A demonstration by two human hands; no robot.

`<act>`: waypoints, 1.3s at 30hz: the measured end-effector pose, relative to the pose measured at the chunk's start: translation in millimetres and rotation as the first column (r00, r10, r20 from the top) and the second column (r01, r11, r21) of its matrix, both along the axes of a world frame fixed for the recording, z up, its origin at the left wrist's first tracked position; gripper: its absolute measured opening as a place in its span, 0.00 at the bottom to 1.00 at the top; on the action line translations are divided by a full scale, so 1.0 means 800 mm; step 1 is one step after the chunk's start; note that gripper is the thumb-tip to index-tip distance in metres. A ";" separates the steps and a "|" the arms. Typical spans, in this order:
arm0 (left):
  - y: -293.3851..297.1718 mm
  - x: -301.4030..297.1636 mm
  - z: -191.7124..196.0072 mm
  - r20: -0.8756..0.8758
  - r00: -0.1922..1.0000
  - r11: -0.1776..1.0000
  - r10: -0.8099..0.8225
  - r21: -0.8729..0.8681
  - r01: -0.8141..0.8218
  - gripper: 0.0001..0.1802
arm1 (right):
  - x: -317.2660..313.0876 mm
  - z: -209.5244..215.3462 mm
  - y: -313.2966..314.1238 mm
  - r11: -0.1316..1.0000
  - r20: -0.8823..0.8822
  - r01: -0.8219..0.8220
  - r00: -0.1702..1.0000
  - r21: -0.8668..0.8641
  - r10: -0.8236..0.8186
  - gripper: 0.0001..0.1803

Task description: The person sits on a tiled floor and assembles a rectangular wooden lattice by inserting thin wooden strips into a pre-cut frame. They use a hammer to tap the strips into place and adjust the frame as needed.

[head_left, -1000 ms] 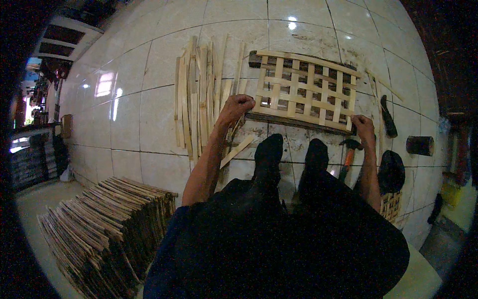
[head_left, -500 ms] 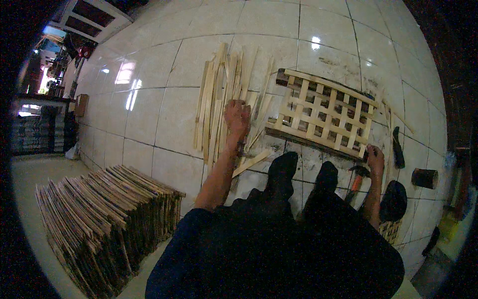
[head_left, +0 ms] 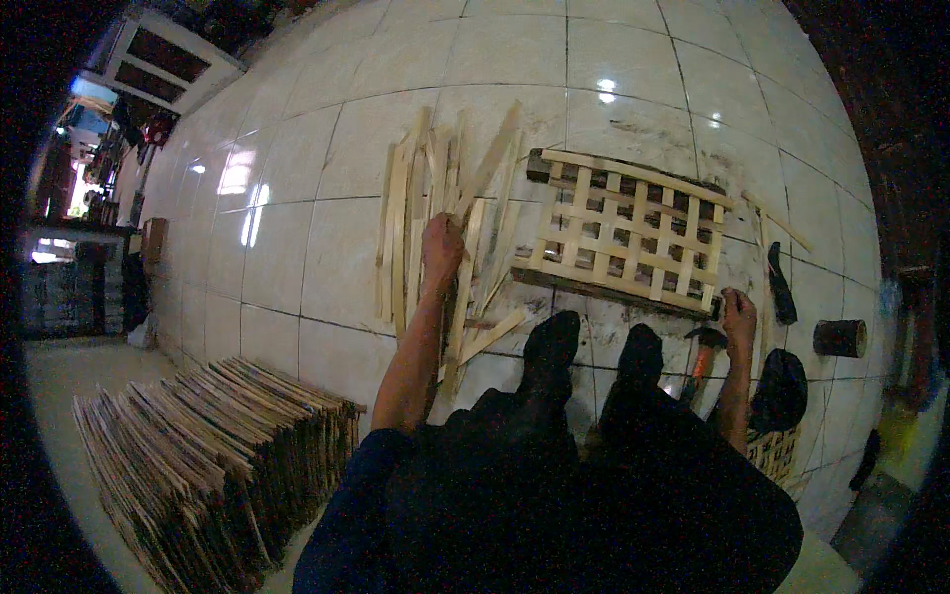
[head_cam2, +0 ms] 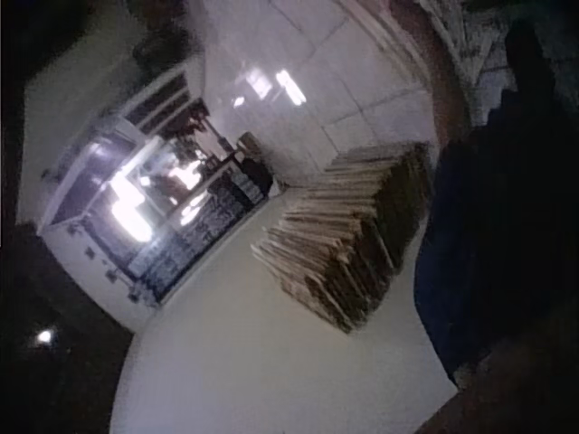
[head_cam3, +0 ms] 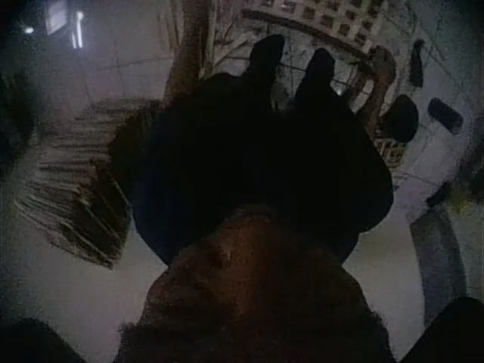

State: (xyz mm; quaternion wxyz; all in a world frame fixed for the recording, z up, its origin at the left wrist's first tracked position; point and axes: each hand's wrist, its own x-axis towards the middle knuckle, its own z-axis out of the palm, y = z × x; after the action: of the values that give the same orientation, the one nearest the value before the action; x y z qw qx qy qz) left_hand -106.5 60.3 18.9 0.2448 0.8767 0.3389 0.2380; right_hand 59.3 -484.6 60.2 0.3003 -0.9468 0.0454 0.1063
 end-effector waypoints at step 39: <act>-0.092 0.018 0.067 0.080 0.936 0.803 -0.341 -0.493 0.335 0.17 | -0.028 0.015 0.055 0.994 0.336 -0.076 0.937 -0.073 0.096 0.18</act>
State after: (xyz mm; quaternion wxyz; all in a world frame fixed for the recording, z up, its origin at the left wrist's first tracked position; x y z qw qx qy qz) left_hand -92.2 -13.0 72.9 0.4992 0.8310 0.2287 0.0893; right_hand 36.5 -440.9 72.2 0.2708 -0.9604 -0.0451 -0.0465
